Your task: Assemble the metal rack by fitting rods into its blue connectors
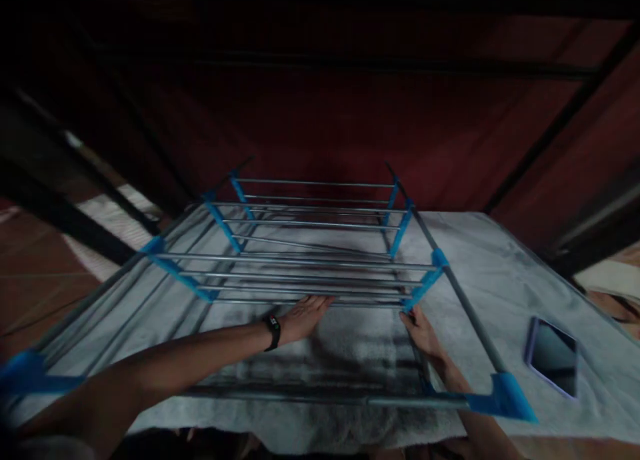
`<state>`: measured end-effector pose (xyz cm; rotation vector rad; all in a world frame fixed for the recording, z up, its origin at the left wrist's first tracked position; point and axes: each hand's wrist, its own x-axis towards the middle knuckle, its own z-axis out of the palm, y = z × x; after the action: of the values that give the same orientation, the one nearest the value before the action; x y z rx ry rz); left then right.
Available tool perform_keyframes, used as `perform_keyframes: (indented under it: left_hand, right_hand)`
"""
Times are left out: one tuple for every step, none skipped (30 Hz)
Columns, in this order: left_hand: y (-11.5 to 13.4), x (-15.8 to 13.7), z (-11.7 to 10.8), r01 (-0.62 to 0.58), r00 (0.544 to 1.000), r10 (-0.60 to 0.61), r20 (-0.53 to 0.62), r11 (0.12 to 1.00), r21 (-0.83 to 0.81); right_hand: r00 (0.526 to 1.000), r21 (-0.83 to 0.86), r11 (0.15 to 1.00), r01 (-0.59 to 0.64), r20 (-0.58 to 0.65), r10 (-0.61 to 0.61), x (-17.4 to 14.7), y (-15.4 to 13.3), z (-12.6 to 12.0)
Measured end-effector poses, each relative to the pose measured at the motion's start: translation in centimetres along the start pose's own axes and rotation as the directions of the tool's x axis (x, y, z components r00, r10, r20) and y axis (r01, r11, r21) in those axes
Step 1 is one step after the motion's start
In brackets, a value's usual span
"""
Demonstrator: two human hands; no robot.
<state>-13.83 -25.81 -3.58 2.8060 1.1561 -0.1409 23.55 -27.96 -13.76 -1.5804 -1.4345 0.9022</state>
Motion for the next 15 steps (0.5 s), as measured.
perform_keyframes:
  left_hand:
    - [-0.3,-0.3,0.0,0.008,1.000,-0.008,0.000,1.000,0.010]
    - [-0.6,-0.6,0.1,0.009,1.000,-0.009,-0.011,1.000,0.026]
    - [-0.8,-0.8,0.2,0.010,1.000,-0.009,-0.028,0.999,0.045]
    - [-1.0,-1.0,0.3,0.011,0.999,-0.008,-0.042,0.998,0.064]
    - [-1.3,-1.2,0.4,0.008,0.999,-0.004,-0.050,0.997,0.080]
    - [-1.4,-1.3,0.5,0.003,0.998,0.002,-0.055,0.996,0.095]
    - [-1.6,-1.3,0.6,-0.006,0.998,0.012,-0.056,0.994,0.109]
    - [-1.7,-1.4,0.7,-0.012,0.998,0.019,-0.058,0.992,0.125]
    - [-1.8,-1.4,0.8,-0.012,0.998,0.021,-0.063,0.990,0.142]
    - [-1.9,-1.4,0.9,-0.007,0.997,0.019,-0.074,0.988,0.157]
    - [-1.9,-1.3,1.0,-0.001,0.996,0.016,-0.087,0.986,0.167]
    - [-1.9,-1.3,1.0,0.000,0.995,0.017,-0.096,0.985,0.170]
    - [-1.9,-1.3,1.0,-0.002,0.995,0.018,-0.100,0.986,0.168]
    - [-1.9,-1.3,0.9,-0.009,0.995,0.025,-0.096,0.987,0.160]
    - [-2.0,-1.3,0.8,-0.021,0.996,0.034,-0.088,0.989,0.147]
  right_hand:
    - [1.000,-0.014,1.000,-0.003,-0.006,0.003,0.3,0.7,0.0]
    - [1.000,-0.031,0.999,-0.004,-0.020,0.004,0.6,1.4,0.0]
    - [1.000,-0.046,0.999,0.002,-0.031,-0.003,0.8,1.8,0.0]
    - [0.999,-0.057,0.998,0.008,-0.041,-0.010,1.0,2.0,0.0]
    - [0.999,-0.066,0.998,0.015,-0.050,-0.018,1.2,2.1,0.0]
    - [0.998,-0.072,0.997,0.021,-0.057,-0.026,1.2,2.0,0.0]
    - [0.998,-0.077,0.997,0.029,-0.060,-0.033,1.2,1.8,0.1]
    - [0.997,-0.081,0.996,0.039,-0.059,-0.044,1.2,1.5,0.1]
    - [0.997,-0.081,0.995,0.053,-0.056,-0.058,1.2,1.2,0.1]
    - [0.996,-0.079,0.995,0.066,-0.053,-0.070,1.2,0.9,0.1]
    - [0.996,-0.075,0.994,0.073,-0.046,-0.077,1.2,0.7,0.1]
    - [0.997,-0.072,0.995,0.069,-0.039,-0.072,1.2,0.6,0.0]
    - [0.998,-0.068,0.996,0.055,-0.038,-0.057,1.2,0.5,0.0]
    - [0.999,-0.066,0.997,0.031,-0.038,-0.034,1.2,0.6,-0.1]
    - [0.999,-0.070,0.998,0.004,-0.038,-0.006,1.2,0.7,-0.3]
